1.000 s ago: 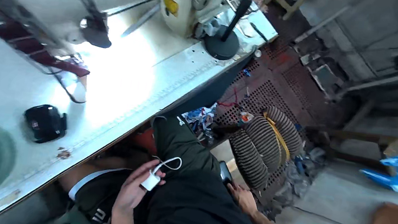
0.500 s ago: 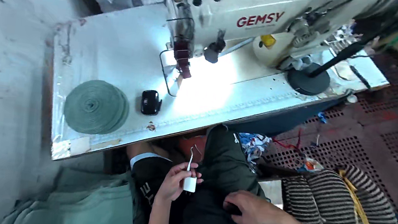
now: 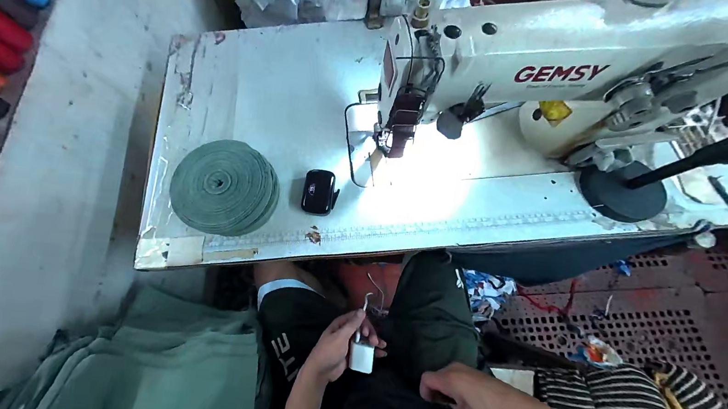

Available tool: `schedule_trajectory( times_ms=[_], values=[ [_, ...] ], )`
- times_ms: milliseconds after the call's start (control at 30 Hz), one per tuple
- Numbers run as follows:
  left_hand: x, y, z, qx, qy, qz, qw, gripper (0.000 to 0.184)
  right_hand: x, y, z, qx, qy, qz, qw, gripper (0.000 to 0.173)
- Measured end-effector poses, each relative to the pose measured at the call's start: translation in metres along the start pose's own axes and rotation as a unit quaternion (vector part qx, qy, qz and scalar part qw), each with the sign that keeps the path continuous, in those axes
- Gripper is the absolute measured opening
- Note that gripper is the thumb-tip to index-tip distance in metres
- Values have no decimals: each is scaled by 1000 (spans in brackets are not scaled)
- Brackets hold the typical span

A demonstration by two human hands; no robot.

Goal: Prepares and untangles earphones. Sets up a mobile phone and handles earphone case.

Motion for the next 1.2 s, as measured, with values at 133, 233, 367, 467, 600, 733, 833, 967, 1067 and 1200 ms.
schedule_trajectory(
  times_ms=[133, 233, 367, 467, 600, 733, 833, 967, 1067, 1200],
  values=[
    [-34, -20, -35, -41, -73, 104, 991, 54, 81, 3, 5, 46, 104, -234, 966, 23],
    [-89, -41, -67, -79, -178, 253, 948, 49, 124, 36, 27, 120, 236, -371, 890, 37],
    [-104, -94, -169, -378, -40, 188, 906, 41, 62, 98, 67, 183, 339, -210, 898, 40],
    [-81, -157, -238, -577, 173, 11, 798, 36, 24, 98, 57, 198, 197, -143, 950, 32],
    [-65, -137, -213, -472, 420, -121, 766, 38, 37, 42, 72, 251, 85, -135, 955, 28],
    [-94, -73, -98, -220, 398, 147, 878, 73, 123, -9, 92, 261, 25, -338, 904, 22],
    [-142, -86, -83, -203, 139, 354, 902, 67, 133, 19, 75, 260, 89, -319, 907, 27],
    [-127, -124, -186, -424, -38, 222, 877, 47, 45, 74, 68, 238, 170, -218, 931, 22],
    [-85, -147, -230, -532, 130, 54, 835, 43, -6, 72, 76, 209, 93, -117, 966, 26],
    [-51, -114, -176, -334, 441, -89, 828, 50, 43, 8, 89, 211, 2, -224, 952, 14]
  ],
)
Point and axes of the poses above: each hand's wrist, its own y-axis towards the middle knuckle, its own x-axis out of the back of the hand, z = x × y, the point moved 9 cm from there along y, towards the middle knuckle, and after that the axes turned 5 degrees about -y, right-handed, at the moved point
